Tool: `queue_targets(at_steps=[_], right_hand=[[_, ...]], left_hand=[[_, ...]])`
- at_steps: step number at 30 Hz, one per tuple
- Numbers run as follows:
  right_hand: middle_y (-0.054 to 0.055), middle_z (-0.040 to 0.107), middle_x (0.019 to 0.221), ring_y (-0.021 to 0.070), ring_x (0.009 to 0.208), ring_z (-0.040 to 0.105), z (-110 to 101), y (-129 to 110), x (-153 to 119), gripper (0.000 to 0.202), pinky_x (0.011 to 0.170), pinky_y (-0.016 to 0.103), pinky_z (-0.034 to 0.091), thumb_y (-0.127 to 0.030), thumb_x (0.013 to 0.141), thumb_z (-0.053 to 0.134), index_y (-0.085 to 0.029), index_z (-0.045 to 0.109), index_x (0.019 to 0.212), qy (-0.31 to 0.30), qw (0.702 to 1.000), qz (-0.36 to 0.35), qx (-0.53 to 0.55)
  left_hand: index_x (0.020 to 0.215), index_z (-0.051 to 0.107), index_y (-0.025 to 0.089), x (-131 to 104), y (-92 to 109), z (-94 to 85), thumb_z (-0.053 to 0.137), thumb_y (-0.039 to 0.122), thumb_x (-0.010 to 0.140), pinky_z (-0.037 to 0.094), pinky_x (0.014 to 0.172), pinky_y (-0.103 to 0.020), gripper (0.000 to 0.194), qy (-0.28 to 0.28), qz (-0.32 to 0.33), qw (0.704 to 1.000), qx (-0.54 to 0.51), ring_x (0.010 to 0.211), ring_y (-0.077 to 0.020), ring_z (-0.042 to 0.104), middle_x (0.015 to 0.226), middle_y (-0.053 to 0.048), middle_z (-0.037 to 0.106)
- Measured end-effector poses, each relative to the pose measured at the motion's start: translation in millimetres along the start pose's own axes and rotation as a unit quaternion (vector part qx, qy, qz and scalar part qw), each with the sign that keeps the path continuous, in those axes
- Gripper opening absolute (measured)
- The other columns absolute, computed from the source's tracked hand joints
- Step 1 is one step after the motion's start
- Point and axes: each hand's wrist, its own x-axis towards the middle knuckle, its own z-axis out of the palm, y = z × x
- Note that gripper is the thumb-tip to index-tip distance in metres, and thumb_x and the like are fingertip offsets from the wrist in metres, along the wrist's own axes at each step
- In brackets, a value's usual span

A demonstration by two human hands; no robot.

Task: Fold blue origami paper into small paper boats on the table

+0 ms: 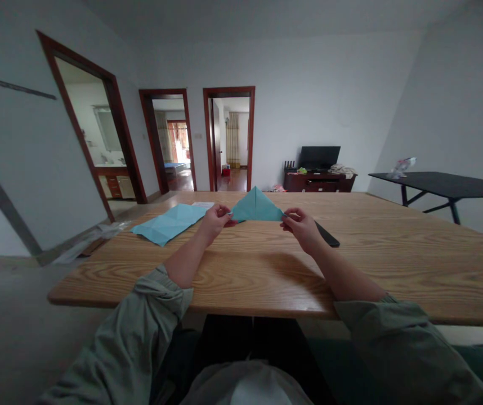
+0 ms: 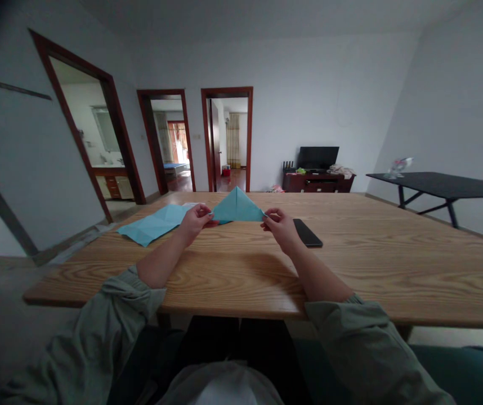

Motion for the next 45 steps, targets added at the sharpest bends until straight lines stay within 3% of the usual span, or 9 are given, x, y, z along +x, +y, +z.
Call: queue_targets(at_steps=[5, 9, 13, 18, 25, 29, 34, 41, 45], right_hand=[[-0.001, 0.065, 0.069, 0.0120, 0.059, 0.064, -0.8, -2.4, 0.7, 0.033, 0.060, 0.024, 0.054, -0.030, 0.059, 0.079, -0.019, 0.059, 0.082, 0.011, 0.999, 0.027, 0.033], [0.000, 0.065, 0.070, 0.0126, 0.059, 0.064, -2.3, -4.1, 1.7, 0.026, 0.056, 0.023, 0.053, -0.034, 0.066, 0.074, -0.018, 0.062, 0.082, 0.016, 0.996, 0.055, 0.062], [-0.002, 0.064, 0.073, 0.0121, 0.059, 0.064, -4.0, -1.2, 2.3, 0.033, 0.053, 0.022, 0.051, -0.040, 0.066, 0.075, -0.020, 0.056, 0.084, 0.010, 0.998, 0.051, 0.027], [-0.001, 0.066, 0.077, 0.0127, 0.060, 0.063, -4.1, 0.2, 1.3, 0.042, 0.050, 0.021, 0.046, -0.044, 0.065, 0.076, -0.022, 0.051, 0.090, -0.003, 0.999, 0.044, -0.010], [0.003, 0.067, 0.079, 0.0108, 0.064, 0.061, -2.3, -2.3, 0.5, 0.039, 0.053, 0.019, 0.045, -0.040, 0.066, 0.077, -0.018, 0.065, 0.095, -0.015, 0.997, 0.063, -0.039], [0.005, 0.067, 0.081, 0.0111, 0.064, 0.060, -3.7, 2.3, 0.9, 0.032, 0.053, 0.020, 0.047, -0.039, 0.070, 0.074, -0.016, 0.070, 0.091, -0.047, 0.994, 0.088, -0.041], [0.003, 0.062, 0.066, 0.0097, 0.055, 0.056, -5.3, 7.0, -0.1, 0.035, 0.046, 0.019, 0.042, -0.044, 0.072, 0.072, -0.015, 0.071, 0.090, -0.118, 0.985, 0.110, -0.068], [0.003, 0.064, 0.067, 0.0103, 0.056, 0.054, -8.3, 7.2, 4.0, 0.041, 0.050, 0.021, 0.045, -0.048, 0.064, 0.077, -0.014, 0.072, 0.086, -0.049, 0.993, 0.074, -0.079], [0.004, 0.067, 0.072, 0.0124, 0.061, 0.059, -10.1, 10.5, 6.5, 0.040, 0.053, 0.023, 0.049, -0.048, 0.065, 0.076, -0.015, 0.072, 0.088, -0.045, 0.994, 0.068, -0.077]], left_hand=[[0.080, 0.055, 0.012, -2.1, 1.5, -0.9, 0.072, 0.017, 0.063, 0.056, 0.070, -0.032, 0.024, -0.005, -0.014, 1.000, -0.001, 0.066, -0.0163, 0.068, 0.068, 0.001, 0.064], [0.085, 0.059, 0.010, -5.5, 5.6, -1.5, 0.071, 0.020, 0.067, 0.057, 0.068, -0.031, 0.024, -0.030, -0.032, 0.999, -0.004, 0.067, -0.0171, 0.068, 0.071, -0.003, 0.066], [0.088, 0.059, 0.010, -6.7, 6.8, -0.3, 0.069, 0.025, 0.072, 0.056, 0.065, -0.030, 0.023, -0.026, -0.035, 0.999, 0.014, 0.065, -0.0168, 0.068, 0.071, -0.003, 0.065], [0.095, 0.051, 0.014, -4.8, 5.1, 0.0, 0.071, 0.021, 0.071, 0.056, 0.062, -0.030, 0.032, -0.025, -0.009, 0.999, 0.019, 0.064, -0.0163, 0.068, 0.077, -0.001, 0.066], [0.104, 0.055, 0.012, -2.8, 1.5, -3.2, 0.075, 0.027, 0.069, 0.057, 0.062, -0.030, 0.043, -0.047, -0.029, 0.998, 0.040, 0.065, -0.0171, 0.069, 0.085, -0.006, 0.069], [0.101, 0.061, 0.010, -2.0, -1.5, -2.6, 0.078, 0.031, 0.067, 0.057, 0.060, -0.028, 0.043, -0.059, -0.061, 0.995, 0.054, 0.065, -0.0166, 0.069, 0.092, -0.009, 0.069], [0.101, 0.061, 0.011, -1.1, -1.9, -2.6, 0.078, 0.034, 0.068, 0.057, 0.061, -0.029, 0.043, -0.047, -0.062, 0.995, 0.060, 0.065, -0.0161, 0.069, 0.091, -0.007, 0.069], [0.088, 0.063, 0.011, -1.0, -6.0, -6.3, 0.072, 0.049, 0.070, 0.053, 0.048, -0.024, 0.043, -0.104, -0.087, 0.980, 0.148, 0.054, -0.0158, 0.066, 0.069, -0.001, 0.062], [0.088, 0.063, 0.011, -1.4, -6.2, -10.2, 0.075, 0.050, 0.066, 0.054, 0.052, -0.025, 0.047, -0.132, -0.088, 0.975, 0.155, 0.057, -0.0160, 0.067, 0.068, -0.002, 0.063]])
